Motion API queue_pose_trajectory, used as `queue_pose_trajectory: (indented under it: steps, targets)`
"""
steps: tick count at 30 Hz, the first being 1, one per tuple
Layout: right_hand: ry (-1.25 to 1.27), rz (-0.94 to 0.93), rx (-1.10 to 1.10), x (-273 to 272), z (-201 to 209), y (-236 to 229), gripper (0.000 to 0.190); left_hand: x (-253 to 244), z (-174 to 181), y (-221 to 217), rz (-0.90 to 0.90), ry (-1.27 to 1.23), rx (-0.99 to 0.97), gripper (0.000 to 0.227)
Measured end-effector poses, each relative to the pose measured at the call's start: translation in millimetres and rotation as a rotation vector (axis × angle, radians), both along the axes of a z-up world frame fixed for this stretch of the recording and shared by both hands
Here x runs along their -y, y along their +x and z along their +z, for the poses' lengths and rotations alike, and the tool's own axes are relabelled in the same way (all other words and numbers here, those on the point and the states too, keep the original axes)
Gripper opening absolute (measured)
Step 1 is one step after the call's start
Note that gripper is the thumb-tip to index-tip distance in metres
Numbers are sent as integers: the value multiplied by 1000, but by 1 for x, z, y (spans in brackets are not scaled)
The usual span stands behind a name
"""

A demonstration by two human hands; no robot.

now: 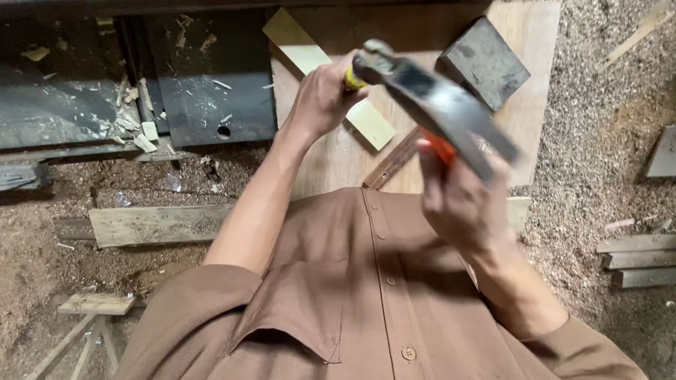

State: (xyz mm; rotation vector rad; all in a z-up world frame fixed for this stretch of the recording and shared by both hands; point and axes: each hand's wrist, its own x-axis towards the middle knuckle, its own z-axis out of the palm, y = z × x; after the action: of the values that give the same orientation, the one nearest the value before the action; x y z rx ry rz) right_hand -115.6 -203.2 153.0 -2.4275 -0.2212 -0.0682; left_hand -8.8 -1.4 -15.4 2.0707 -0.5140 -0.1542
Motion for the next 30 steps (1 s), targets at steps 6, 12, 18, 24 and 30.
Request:
queue_pose_trajectory:
  steps: [6, 12, 18, 24, 30]
  targets:
    - [-148, -26, -349, -1, -3, 4, 15, 0, 7, 1, -6, 48, -99, 29]
    - [528, 25, -569, 18, 33, -9, 21, 3, 4, -1, -16, 33, -40, 25]
    - [1191, 3, -724, 10, 52, 5, 40, 2, 3, 2, -9, 73, -129, 27]
    - [1180, -127, -687, 0, 60, -4, 35, 6, 3, 7, 25, 107, -128, 29]
    - [937, -209, -912, -29, 34, 3, 25, 4, 5, 1, 7, -23, -72, 28]
